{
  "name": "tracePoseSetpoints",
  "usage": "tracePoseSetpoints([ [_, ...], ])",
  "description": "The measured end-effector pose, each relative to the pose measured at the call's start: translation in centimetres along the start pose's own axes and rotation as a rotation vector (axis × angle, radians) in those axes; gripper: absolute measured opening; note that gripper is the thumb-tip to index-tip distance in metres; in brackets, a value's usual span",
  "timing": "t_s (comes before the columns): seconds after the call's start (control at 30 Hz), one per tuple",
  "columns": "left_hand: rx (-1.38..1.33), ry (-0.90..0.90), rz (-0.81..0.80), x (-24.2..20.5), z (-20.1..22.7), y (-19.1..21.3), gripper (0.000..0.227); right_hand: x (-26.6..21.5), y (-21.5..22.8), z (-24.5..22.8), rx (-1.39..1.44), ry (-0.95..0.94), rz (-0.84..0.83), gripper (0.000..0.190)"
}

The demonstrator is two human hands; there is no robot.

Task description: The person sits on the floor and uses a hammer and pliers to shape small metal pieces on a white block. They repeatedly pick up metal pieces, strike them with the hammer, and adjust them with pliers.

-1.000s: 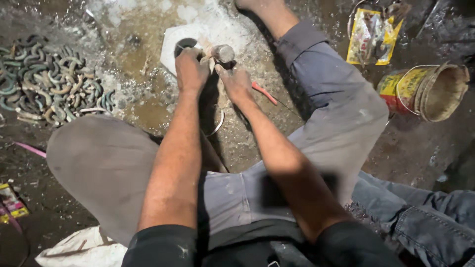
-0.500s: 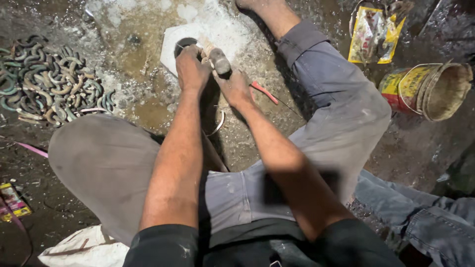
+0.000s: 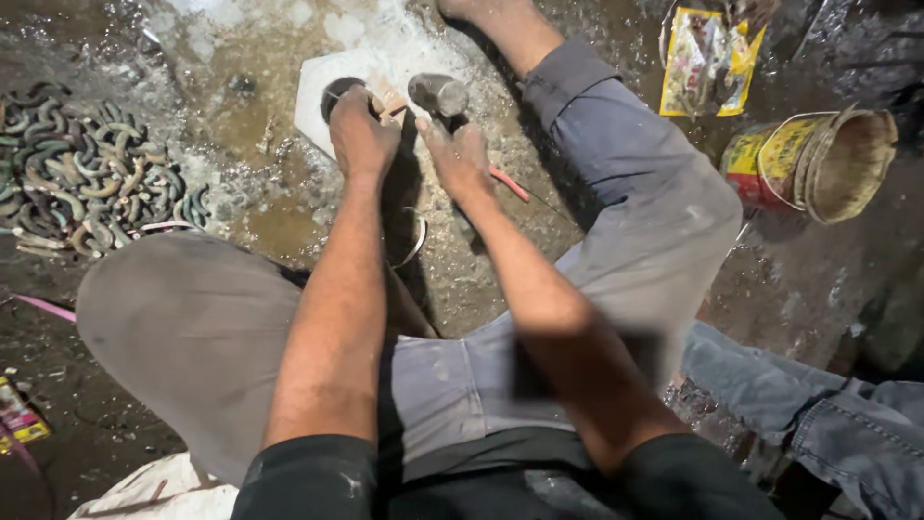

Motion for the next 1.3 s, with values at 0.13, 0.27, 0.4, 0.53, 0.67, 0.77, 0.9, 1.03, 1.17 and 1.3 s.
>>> tracePoseSetpoints([
  [0.13, -0.039, 0.121, -0.067, 0.8, -0.4, 0.0, 0.013, -0.1, 0.7, -3.1, 0.116, -0.035, -0.089, 0.043],
  [0.27, -0.073, 0.147, -0.068, 0.6, -0.9, 0.1, 0.013, 0.1, -0.3, -4.5, -0.101, 0.046, -0.027, 0.040],
  [0.4, -0.042, 0.104, -0.078, 0.8, -1.2, -0.3, 0.012, 0.6, 1.0, -5.4, 0.012, 0.128, -0.013, 0.037],
  [0.53, -0.053, 0.055, -0.078, 0.6, -1.8, -0.6, 0.012, -0.2, 2.5, -4.6, 0.028, -0.110, -0.079, 0.040],
  [0.67, -0.053, 0.039, -0.077, 0.5, -1.8, -0.7, 0.011, -0.7, 2.3, -6.3, 0.136, 0.150, -0.025, 0.034],
  [0.77, -0.062, 0.046, -0.070, 0.4, -1.5, -0.3, 0.014, -0.6, 1.0, -5.6, -0.097, 0.063, -0.046, 0.036],
  [0.9, -0.089, 0.013, -0.068, 0.4, -1.1, 0.0, 0.016, -0.2, 1.9, -5.7, -0.031, 0.052, 0.009, 0.035],
  [1.03, -0.048, 0.005, -0.078, 0.4, -1.3, -0.3, 0.016, -0.7, 3.5, -7.0, 0.150, 0.257, 0.081, 0.034],
  [1.17, -0.051, -0.003, -0.076, 0.7, -1.4, -0.2, 0.015, -0.7, 1.3, -5.0, 0.051, -0.010, -0.039, 0.032],
  [1.3, -0.056, -0.002, -0.097, 0.6, -1.5, -0.2, 0.020, -0.4, 0.5, -4.5, -0.055, 0.014, -0.017, 0.037],
])
Point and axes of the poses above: each hand's wrist, its own x-axis towards the middle knuckle, its own y-axis out of the back of the hand, z = x × y, the point moved 6 cm from there along x, towards the middle knuckle, and after that the axes turned 5 degrees about -x, right-handed, at the moved point
